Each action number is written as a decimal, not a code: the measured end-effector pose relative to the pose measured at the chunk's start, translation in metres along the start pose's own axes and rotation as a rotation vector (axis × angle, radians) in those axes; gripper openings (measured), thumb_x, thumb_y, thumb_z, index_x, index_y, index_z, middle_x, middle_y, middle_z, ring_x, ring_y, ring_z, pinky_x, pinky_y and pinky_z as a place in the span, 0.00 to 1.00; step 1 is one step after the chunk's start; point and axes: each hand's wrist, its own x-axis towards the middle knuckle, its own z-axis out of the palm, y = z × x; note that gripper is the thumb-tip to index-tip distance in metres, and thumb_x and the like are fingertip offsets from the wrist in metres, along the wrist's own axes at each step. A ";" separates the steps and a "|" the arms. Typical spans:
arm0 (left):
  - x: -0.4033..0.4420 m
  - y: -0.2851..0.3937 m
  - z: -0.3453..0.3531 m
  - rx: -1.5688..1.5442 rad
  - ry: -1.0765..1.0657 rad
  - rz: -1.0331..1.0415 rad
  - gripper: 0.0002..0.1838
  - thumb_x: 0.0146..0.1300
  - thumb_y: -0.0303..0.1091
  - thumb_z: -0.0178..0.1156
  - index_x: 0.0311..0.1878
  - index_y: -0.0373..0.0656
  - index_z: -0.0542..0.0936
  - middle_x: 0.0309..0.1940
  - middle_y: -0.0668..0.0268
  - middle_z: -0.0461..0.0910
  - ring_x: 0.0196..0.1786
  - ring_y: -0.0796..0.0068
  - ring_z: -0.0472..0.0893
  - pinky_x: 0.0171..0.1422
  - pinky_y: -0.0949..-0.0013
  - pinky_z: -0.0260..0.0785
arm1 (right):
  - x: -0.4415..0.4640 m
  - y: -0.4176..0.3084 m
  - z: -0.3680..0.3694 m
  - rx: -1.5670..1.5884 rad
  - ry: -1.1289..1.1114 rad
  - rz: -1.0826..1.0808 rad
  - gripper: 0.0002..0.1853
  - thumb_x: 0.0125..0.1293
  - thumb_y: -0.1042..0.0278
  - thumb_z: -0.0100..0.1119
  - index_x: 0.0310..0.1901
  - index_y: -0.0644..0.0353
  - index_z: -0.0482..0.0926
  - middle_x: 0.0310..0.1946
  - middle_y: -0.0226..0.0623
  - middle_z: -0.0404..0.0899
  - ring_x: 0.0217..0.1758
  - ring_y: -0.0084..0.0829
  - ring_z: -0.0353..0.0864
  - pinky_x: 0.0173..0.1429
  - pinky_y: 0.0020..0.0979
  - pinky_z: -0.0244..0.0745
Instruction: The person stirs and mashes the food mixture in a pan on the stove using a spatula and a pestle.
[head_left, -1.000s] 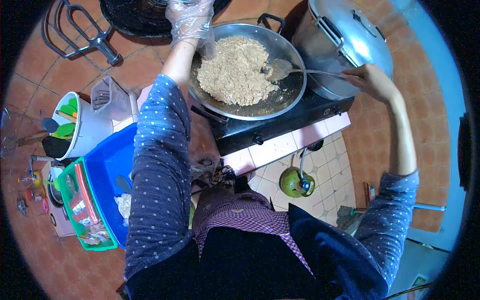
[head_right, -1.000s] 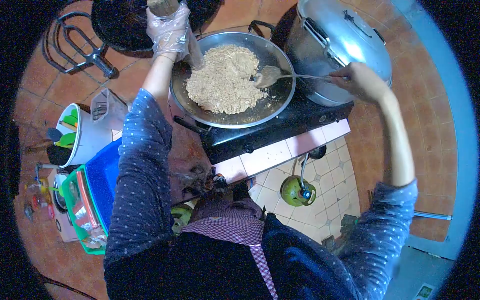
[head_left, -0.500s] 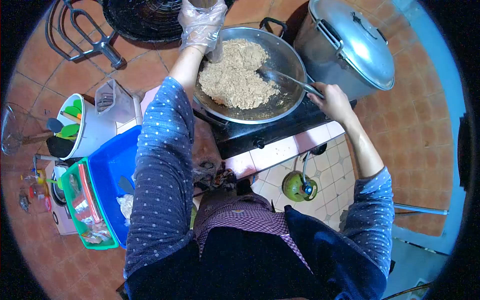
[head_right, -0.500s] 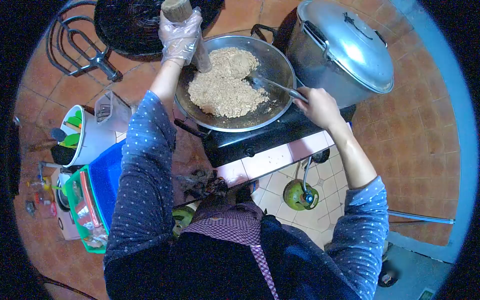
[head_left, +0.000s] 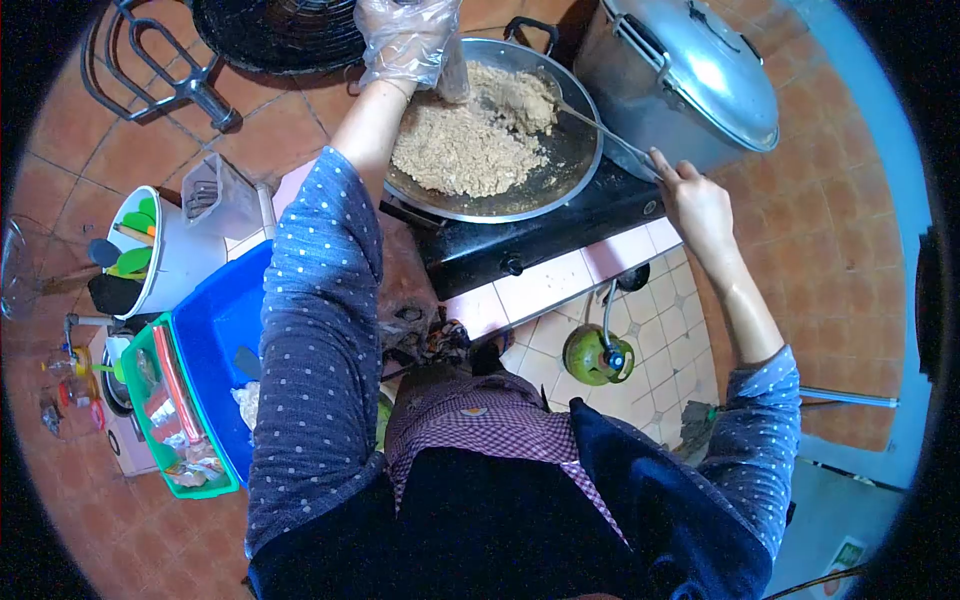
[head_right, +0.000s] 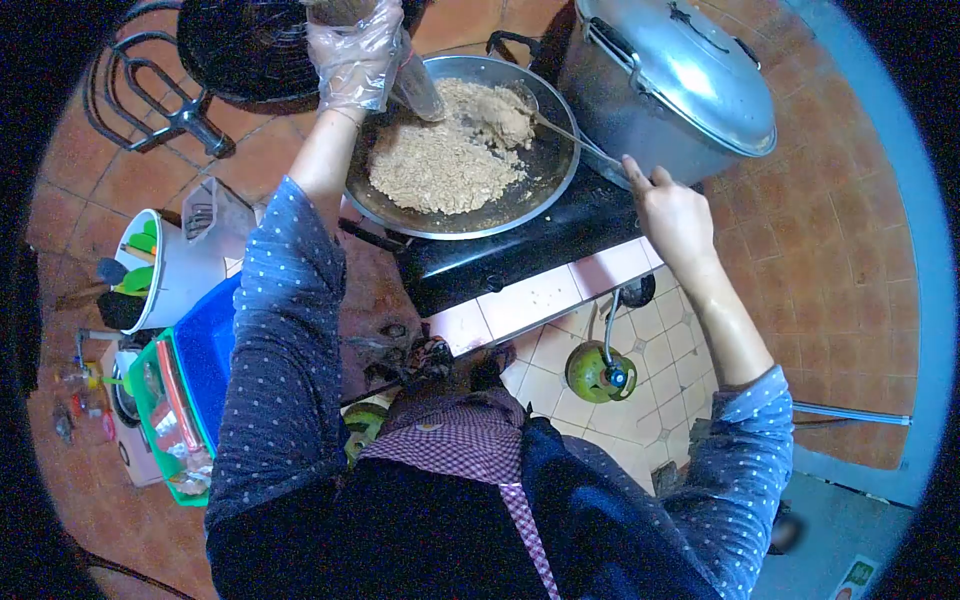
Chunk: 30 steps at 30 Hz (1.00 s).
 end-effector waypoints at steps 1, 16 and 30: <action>-0.002 0.003 0.000 0.036 0.008 0.029 0.21 0.58 0.36 0.76 0.50 0.41 0.79 0.34 0.67 0.82 0.31 0.76 0.80 0.37 0.68 0.75 | -0.003 -0.003 0.001 -0.037 0.021 -0.016 0.26 0.67 0.70 0.58 0.67 0.47 0.79 0.34 0.39 0.80 0.33 0.41 0.88 0.34 0.40 0.85; -0.016 0.000 0.011 -0.574 -0.177 -0.170 0.19 0.56 0.34 0.76 0.48 0.41 0.79 0.35 0.67 0.82 0.33 0.75 0.81 0.40 0.68 0.76 | -0.008 -0.029 -0.062 0.863 0.393 0.034 0.09 0.62 0.75 0.73 0.43 0.64 0.86 0.36 0.36 0.82 0.38 0.30 0.84 0.44 0.31 0.79; -0.033 0.003 0.035 0.119 -0.205 0.250 0.31 0.54 0.41 0.77 0.59 0.40 0.77 0.39 0.60 0.87 0.39 0.65 0.88 0.48 0.64 0.80 | 0.115 -0.071 -0.066 1.879 0.695 -0.063 0.29 0.79 0.53 0.58 0.18 0.62 0.80 0.15 0.29 0.75 0.17 0.20 0.70 0.24 0.27 0.63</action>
